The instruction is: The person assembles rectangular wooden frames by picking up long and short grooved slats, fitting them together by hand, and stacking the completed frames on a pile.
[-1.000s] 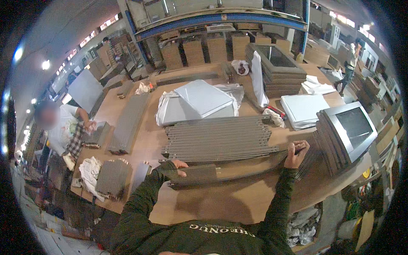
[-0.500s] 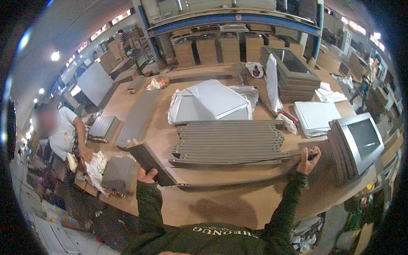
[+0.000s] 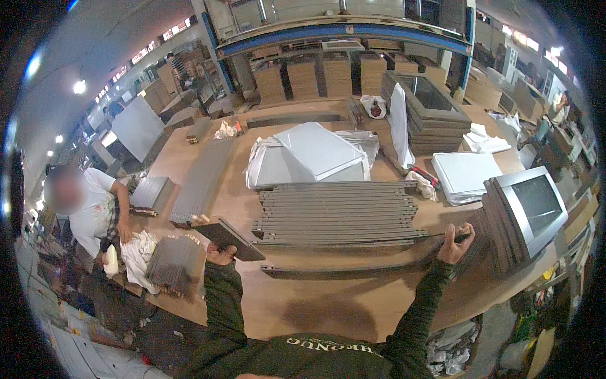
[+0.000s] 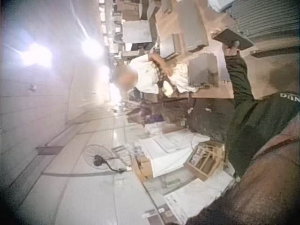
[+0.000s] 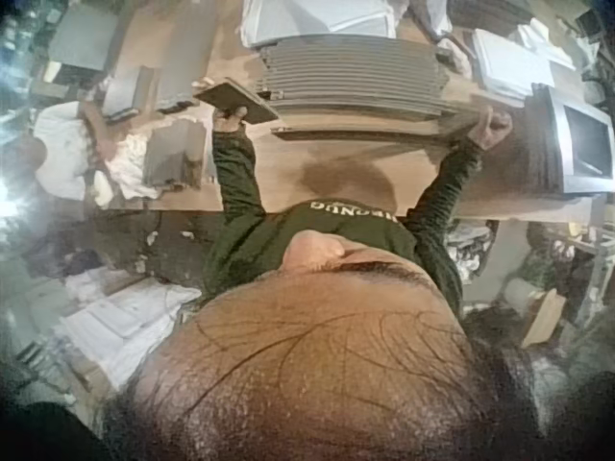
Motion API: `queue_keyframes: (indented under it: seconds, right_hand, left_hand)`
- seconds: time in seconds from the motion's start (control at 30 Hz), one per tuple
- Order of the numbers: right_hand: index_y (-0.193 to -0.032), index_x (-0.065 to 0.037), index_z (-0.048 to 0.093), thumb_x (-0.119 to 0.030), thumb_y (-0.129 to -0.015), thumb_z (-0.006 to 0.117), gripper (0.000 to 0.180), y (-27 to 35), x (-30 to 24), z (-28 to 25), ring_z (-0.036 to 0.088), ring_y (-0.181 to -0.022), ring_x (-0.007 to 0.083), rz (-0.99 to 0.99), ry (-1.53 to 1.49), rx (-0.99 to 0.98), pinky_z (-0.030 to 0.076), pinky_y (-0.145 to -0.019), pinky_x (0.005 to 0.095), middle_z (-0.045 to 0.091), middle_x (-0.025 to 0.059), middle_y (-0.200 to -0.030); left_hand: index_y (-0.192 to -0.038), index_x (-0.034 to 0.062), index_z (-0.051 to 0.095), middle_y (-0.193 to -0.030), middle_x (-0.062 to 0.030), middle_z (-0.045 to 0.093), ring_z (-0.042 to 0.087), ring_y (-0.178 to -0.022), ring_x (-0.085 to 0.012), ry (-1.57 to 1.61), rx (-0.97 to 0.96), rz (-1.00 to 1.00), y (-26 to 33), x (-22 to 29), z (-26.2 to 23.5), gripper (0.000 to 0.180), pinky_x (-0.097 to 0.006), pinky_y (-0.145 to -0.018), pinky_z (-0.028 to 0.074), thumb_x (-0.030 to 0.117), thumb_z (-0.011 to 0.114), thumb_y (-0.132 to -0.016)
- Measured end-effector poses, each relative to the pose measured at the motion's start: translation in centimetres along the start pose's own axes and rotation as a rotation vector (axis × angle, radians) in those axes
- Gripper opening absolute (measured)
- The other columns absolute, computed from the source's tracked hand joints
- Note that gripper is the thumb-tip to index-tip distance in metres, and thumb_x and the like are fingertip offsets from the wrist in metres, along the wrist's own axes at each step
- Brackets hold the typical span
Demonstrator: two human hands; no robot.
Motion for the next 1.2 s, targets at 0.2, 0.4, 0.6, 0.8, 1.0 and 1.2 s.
queue_keyframes:
  seconds: [0.2,0.4,0.6,0.8,1.0,1.2]
  right_hand:
    - [-0.102,-0.007,0.039,-0.011,-0.076,0.062,0.035,-1.2,1.3,-1.4,0.037,-0.075,0.0055,0.009,0.031,-0.033,0.036,-0.069,0.0197,0.036,-0.0020,-0.085]
    - [-0.100,-0.007,0.038,-0.011,-0.077,0.062,0.033,-0.5,0.3,-0.2,0.036,-0.075,0.0067,0.006,0.006,-0.063,0.033,-0.070,0.0203,0.035,-0.0028,-0.084]
    - [-0.098,-0.006,0.038,-0.010,-0.078,0.061,0.031,-0.7,0.5,-0.2,0.035,-0.075,0.0074,-0.001,0.050,-0.081,0.033,-0.068,0.0199,0.034,-0.0015,-0.083]
    - [-0.099,-0.006,0.038,-0.010,-0.077,0.061,0.032,-1.3,0.9,0.2,0.037,-0.078,0.0061,0.003,0.014,-0.057,0.036,-0.072,0.0191,0.036,-0.0009,-0.085]
    - [-0.099,-0.007,0.038,-0.010,-0.078,0.060,0.030,-0.5,0.1,-0.2,0.038,-0.078,0.0062,-0.008,0.043,-0.102,0.036,-0.072,0.0203,0.038,-0.0012,-0.085]
    - [-0.099,-0.008,0.039,-0.007,-0.078,0.059,0.029,-0.7,0.5,0.2,0.038,-0.079,0.0070,0.005,0.018,-0.067,0.036,-0.074,0.0211,0.039,-0.0016,-0.084]
  left_hand:
    - [-0.106,0.0037,0.049,-0.097,-0.0049,0.057,0.054,-0.086,-0.0165,-0.598,0.122,0.031,-1.4,-1.5,3.5,0.048,-0.029,-0.069,0.045,0.009,0.073,-0.065]
    - [-0.110,0.0009,0.046,-0.096,-0.0075,0.057,0.054,-0.084,-0.0178,-0.957,0.121,0.186,-2.2,-2.0,5.1,0.056,-0.030,-0.071,0.046,0.008,0.074,-0.063]
    - [-0.102,0.0022,0.051,-0.089,-0.0078,0.059,0.057,-0.081,-0.0192,-0.492,0.240,0.139,-3.1,-3.7,3.0,0.055,-0.034,-0.069,0.050,0.003,0.077,-0.054]
    - [-0.104,0.0026,0.049,-0.095,-0.0087,0.057,0.055,-0.085,-0.0205,-0.785,0.362,-0.148,-1.2,-5.7,-2.3,0.063,-0.036,-0.072,0.048,0.017,0.081,-0.051]
    - [-0.117,0.0078,0.031,-0.094,-0.0024,0.044,0.048,-0.084,-0.0157,-1.294,0.323,0.387,-1.8,-5.5,5.0,0.091,-0.030,-0.071,0.047,0.018,0.085,-0.044]
    - [-0.106,0.0119,0.038,-0.091,-0.0018,0.047,0.051,-0.079,-0.0152,-0.675,0.541,0.252,-2.1,-6.1,1.5,0.079,-0.031,-0.065,0.050,0.001,0.082,-0.042]
Point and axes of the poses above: each hand's wrist, its own y-axis away from the middle knuckle, its own z-axis out of the palm, x = y × z, the point moved 1 cm from there along -y, towards the middle knuckle
